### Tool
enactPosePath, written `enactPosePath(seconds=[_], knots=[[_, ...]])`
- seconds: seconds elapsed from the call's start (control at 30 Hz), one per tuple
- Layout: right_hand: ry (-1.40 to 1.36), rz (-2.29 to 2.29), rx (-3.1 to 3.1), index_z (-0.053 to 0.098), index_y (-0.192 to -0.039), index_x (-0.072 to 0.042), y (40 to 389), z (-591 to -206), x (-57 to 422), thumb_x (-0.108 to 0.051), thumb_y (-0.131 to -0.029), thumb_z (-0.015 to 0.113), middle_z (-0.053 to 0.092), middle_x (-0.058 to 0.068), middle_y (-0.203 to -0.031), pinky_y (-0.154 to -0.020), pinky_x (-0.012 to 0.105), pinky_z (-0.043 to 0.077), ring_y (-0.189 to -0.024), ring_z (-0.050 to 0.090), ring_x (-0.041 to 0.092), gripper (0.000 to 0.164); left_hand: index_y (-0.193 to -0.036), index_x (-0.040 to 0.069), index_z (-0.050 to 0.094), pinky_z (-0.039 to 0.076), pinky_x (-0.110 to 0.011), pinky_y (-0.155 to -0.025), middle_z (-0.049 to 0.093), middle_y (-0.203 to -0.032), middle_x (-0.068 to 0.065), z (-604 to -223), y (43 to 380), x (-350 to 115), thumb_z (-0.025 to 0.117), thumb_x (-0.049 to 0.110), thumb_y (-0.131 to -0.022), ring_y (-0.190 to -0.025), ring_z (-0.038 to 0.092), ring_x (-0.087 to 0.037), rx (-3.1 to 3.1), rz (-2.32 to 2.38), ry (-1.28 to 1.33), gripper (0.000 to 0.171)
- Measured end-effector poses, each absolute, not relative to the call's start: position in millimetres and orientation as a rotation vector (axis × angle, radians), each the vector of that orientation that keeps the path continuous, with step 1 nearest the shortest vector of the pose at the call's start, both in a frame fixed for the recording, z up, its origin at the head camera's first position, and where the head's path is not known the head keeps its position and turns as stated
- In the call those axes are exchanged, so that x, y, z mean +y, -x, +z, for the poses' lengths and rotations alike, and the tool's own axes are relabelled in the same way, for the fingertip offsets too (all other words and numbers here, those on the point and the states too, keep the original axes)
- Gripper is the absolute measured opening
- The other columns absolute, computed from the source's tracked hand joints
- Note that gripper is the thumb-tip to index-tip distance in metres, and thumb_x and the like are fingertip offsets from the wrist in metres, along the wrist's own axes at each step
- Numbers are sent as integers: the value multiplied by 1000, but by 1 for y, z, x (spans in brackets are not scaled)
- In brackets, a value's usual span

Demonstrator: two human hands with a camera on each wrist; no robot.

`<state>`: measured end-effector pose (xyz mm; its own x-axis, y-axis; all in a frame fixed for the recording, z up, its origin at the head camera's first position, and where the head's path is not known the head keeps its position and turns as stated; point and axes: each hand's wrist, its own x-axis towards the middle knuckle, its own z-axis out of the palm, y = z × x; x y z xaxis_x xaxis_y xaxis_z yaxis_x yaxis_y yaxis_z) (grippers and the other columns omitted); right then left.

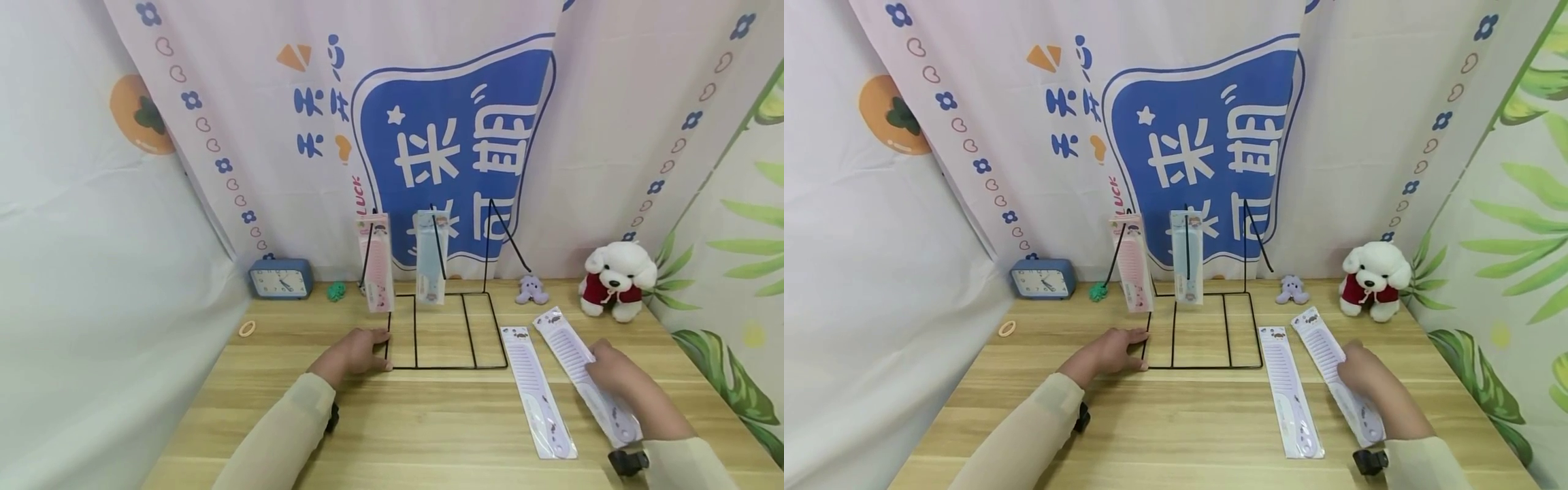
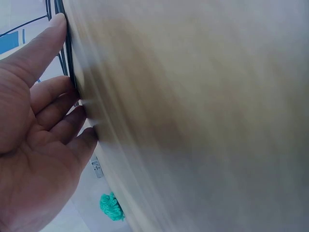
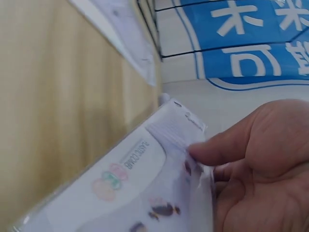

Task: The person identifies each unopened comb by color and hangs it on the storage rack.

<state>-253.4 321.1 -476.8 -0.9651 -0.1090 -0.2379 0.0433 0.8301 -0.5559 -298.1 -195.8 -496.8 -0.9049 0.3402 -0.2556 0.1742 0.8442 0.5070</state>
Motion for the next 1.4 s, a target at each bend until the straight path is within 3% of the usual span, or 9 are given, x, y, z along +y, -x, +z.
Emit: enactPosePath(seconds=[0.23,0.4,0.47,0.67,0.77,0.87,1.07,1.27,1.4], knots=[[145,-904,2806,48,-126,17,256,-461,328,-3,-106,55,59,40,-121,-96,65,53,-112,60,49,29,-164,14,51,36,-52,-132,41,-176,-7,-493,296,-195,85,36,-97,-164,35,-35,2680,688,-386,78],[156,-935,2796,49,-128,17,254,-456,332,-4,-107,53,59,39,-122,-96,65,52,-113,59,49,29,-164,14,51,36,-52,-132,40,-176,-7,-495,296,-195,84,36,-97,-164,35,-34,2681,681,-391,78],[173,-961,2810,50,-129,16,252,-453,334,-4,-108,53,60,37,-122,-94,60,54,-112,60,47,29,-164,14,51,35,-52,-132,40,-176,-7,-495,297,-195,84,36,-97,-164,35,-34,2684,676,-393,78],[322,-1167,2851,51,-120,7,248,-449,341,-1,-110,56,61,18,-111,-74,27,51,-94,58,14,14,-164,15,51,35,-52,-133,40,-176,-7,-496,297,-194,84,37,-98,-164,34,-34,2688,665,-390,78],[368,-1294,2823,50,-120,4,247,-447,345,-4,-112,58,59,12,-111,-71,25,55,-90,58,1,14,-164,14,51,36,-52,-132,41,-176,-7,-496,297,-194,84,37,-97,-164,35,-34,2687,667,-392,77],[399,-1416,2789,53,-124,4,248,-444,349,-7,-111,61,63,5,-114,-76,27,64,-98,63,-7,19,-164,14,51,36,-52,-132,41,-175,-7,-495,297,-194,84,36,-97,-164,36,-35,2683,673,-394,77],[532,-1657,2674,59,-124,2,246,-441,346,-2,-108,65,68,-14,-110,-79,25,66,-102,70,-4,18,-164,15,52,36,-53,-132,41,-175,-7,-494,297,-194,85,36,-97,-163,36,-35,2684,674,-389,78],[674,-1825,2497,63,-132,-8,242,-442,324,5,-108,62,71,-10,-116,-84,25,67,-106,73,3,27,-164,16,52,36,-52,-132,41,-175,-6,-495,298,-194,85,37,-97,-163,36,-35,2688,673,-385,77],[736,-1810,2480,63,-126,0,239,-438,306,5,-107,64,72,-8,-115,-84,29,68,-105,75,6,20,-163,15,52,37,-52,-131,42,-175,-7,-496,298,-194,85,37,-97,-163,37,-35,2691,672,-399,78]])
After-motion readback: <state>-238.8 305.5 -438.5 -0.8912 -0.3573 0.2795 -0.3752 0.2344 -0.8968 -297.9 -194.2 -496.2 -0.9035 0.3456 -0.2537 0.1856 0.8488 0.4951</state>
